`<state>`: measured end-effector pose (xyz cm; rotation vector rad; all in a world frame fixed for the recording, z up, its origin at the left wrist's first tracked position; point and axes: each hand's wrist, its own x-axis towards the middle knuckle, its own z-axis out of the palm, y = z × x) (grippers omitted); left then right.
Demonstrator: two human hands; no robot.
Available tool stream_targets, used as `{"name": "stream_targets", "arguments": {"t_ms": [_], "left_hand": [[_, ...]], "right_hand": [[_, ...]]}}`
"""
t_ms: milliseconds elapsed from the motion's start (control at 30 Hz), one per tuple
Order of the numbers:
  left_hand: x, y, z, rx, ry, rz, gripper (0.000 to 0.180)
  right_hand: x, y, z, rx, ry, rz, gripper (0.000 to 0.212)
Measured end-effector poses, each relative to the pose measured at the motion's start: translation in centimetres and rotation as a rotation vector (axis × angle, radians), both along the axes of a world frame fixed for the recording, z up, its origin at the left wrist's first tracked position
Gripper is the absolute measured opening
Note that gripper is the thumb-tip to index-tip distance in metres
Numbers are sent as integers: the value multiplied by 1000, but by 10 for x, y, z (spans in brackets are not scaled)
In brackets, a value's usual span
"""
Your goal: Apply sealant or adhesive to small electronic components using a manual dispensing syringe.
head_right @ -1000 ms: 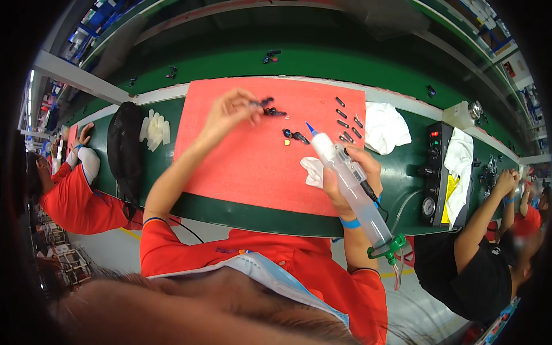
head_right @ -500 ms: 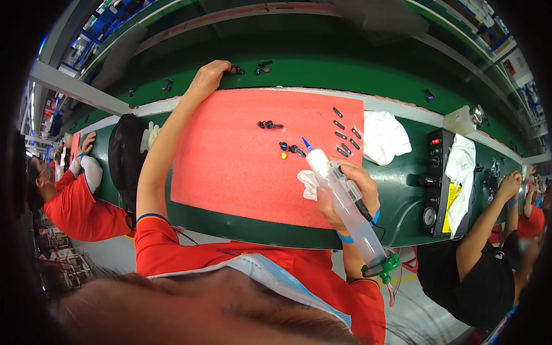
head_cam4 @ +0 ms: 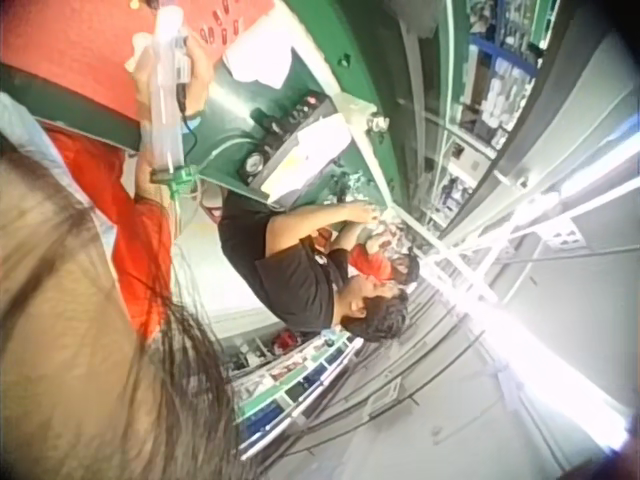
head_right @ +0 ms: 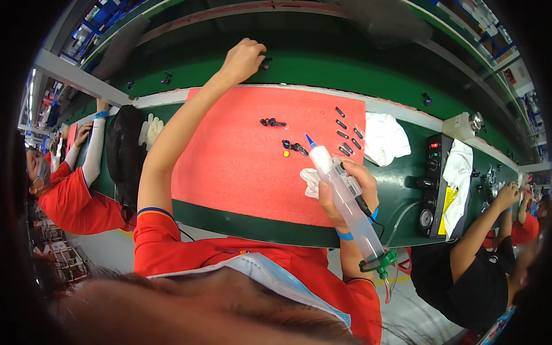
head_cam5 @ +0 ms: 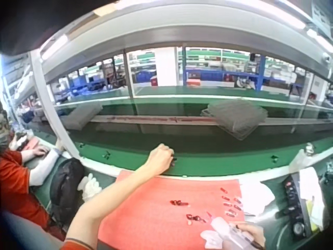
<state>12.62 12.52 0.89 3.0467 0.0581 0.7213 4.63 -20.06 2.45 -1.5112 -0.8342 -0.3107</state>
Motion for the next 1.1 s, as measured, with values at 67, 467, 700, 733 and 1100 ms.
{"name": "stream_targets", "arguments": {"t_ms": [67,467,700,733,1100], "left_hand": [[13,3,-11,58,78,43,15],[-49,-42,42,-892,362,-76,13],[-124,-100,17,-1602,655,-220,10],[-128,-106,10,-1611,658,-218,10],[-142,-128,-16,-1794,305,-154,9]], "right_hand": [[-1,1,-2,-19,-4,-5,43],[1,-3,7,15,-42,52,47],[-5,-1,4,-5,26,82,46],[-6,0,6,-62,45,85,44],[-13,14,3,-273,19,-16,36]]}}
